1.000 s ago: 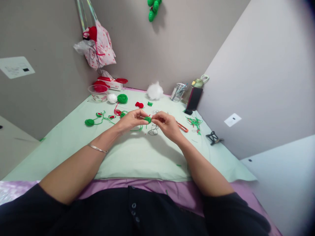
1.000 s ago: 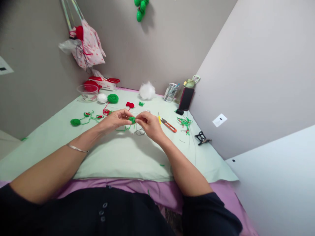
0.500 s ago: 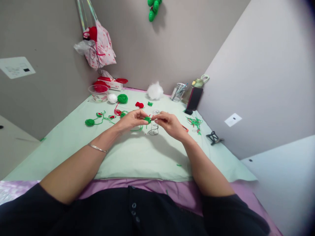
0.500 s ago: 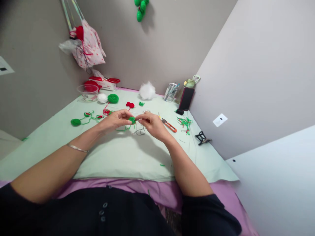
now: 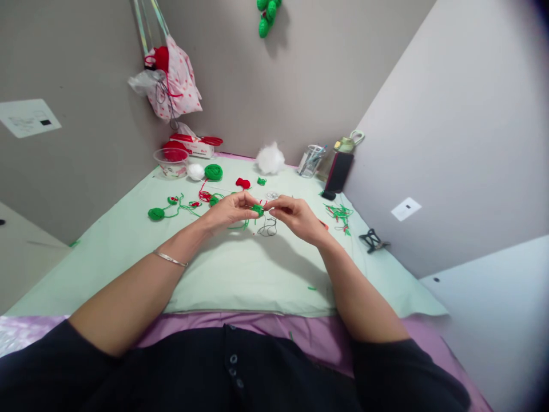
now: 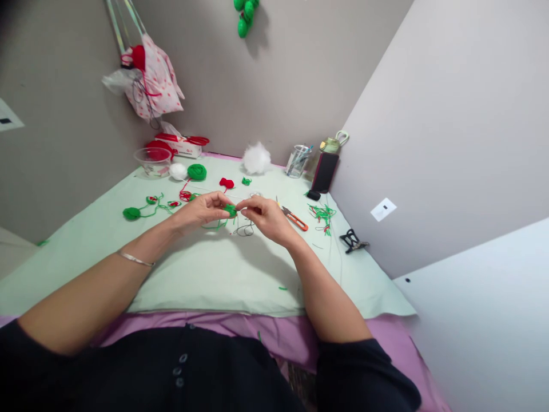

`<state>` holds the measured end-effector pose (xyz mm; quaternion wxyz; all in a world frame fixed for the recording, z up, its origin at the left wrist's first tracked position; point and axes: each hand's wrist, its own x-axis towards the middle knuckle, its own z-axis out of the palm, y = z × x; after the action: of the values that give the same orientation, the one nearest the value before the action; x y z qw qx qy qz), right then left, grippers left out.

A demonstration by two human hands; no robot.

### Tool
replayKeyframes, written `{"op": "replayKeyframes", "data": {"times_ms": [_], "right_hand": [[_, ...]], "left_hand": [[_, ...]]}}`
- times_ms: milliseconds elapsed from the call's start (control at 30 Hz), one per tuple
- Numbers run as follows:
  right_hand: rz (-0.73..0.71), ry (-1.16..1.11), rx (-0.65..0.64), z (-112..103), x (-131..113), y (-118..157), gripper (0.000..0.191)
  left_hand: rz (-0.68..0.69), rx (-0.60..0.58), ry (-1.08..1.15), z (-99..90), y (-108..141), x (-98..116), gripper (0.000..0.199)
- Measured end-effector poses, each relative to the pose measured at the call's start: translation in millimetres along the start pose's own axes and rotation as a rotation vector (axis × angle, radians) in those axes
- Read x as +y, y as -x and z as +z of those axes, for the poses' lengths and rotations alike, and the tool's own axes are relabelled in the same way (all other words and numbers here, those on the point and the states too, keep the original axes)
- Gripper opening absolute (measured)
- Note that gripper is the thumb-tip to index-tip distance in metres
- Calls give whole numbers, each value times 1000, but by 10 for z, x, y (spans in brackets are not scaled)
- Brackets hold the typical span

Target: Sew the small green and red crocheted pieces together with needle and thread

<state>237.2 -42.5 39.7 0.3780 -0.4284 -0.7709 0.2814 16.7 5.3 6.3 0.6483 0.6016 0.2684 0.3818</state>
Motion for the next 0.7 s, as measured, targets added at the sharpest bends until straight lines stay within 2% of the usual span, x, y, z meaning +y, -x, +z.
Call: {"op": "replayKeyframes", "data": {"times_ms": [167,367,567,700], "right_hand": [[-6,-107,-13,3,43,-25,17],[32,-178,-3,120,10,-43,14],[82,-104,128,174,1,-50,18],[134,-86,117,212,53,-57,10]], "left_hand": [[-4,-30,28,2,-3,4,37],[-13,-21,23,26,-1,-14,40],[11,10,13,62,8,-4,42],[30,57,-68,107,0,-15,42]]}}
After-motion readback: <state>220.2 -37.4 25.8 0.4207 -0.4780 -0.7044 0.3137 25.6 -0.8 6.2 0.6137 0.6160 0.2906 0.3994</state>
